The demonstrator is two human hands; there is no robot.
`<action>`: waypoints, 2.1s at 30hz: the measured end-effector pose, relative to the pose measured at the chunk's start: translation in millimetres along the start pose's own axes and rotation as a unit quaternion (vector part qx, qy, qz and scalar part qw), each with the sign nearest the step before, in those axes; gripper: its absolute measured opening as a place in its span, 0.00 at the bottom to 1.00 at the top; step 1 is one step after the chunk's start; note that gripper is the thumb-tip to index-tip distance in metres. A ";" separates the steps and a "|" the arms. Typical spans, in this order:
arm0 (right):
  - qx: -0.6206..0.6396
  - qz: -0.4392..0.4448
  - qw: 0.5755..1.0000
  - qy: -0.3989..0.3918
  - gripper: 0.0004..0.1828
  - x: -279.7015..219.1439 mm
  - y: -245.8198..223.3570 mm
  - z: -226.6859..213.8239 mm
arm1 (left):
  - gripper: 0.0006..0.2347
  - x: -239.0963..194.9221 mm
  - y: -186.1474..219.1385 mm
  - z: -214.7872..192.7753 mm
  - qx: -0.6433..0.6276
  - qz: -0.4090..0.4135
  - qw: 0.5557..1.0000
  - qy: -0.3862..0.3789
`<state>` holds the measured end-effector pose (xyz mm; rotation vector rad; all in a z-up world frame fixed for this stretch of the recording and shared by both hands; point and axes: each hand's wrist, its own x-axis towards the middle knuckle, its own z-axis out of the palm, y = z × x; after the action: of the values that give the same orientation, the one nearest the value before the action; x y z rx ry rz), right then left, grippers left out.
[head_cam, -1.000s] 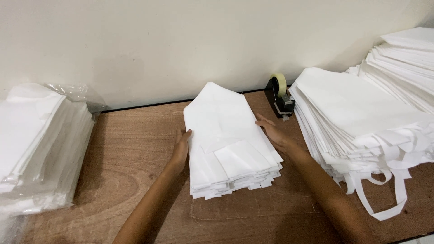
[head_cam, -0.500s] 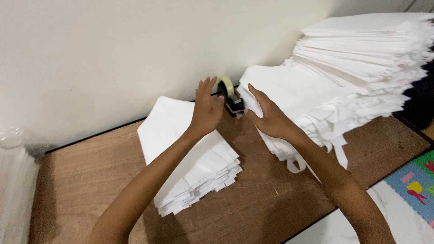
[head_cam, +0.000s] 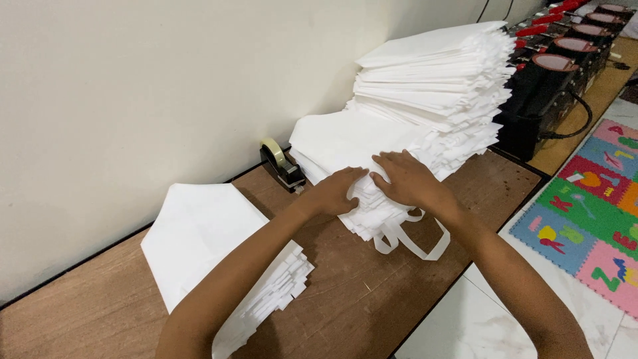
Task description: Folding and stacking white non-woven bags on a wooden work surface.
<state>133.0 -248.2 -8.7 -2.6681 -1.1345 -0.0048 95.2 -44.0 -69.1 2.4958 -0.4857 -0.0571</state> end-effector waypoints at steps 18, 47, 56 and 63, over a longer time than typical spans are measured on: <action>-0.007 -0.045 0.999 -0.005 0.28 -8.4 -38.1 -12.9 | 0.10 -53.7 -6.3 -33.0 -0.146 0.093 0.956 0.235; -0.015 -0.470 0.841 0.266 0.09 17.3 -233.5 71.1 | 0.37 -259.7 -80.7 -87.1 -0.632 -0.235 0.611 0.414; -0.024 -0.404 0.895 -0.188 0.31 -23.4 -258.7 40.7 | 0.30 -323.7 -152.4 -33.5 -0.406 -0.404 0.678 0.461; -0.032 -0.345 0.933 -0.095 0.24 -22.9 -234.6 35.2 | 0.24 -323.4 -125.9 -38.2 -0.349 -0.358 0.706 0.501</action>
<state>-52.8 -99.7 6.4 -2.2070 -2.1031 0.0940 -159.2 187.2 -130.0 1.4613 0.8320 0.6568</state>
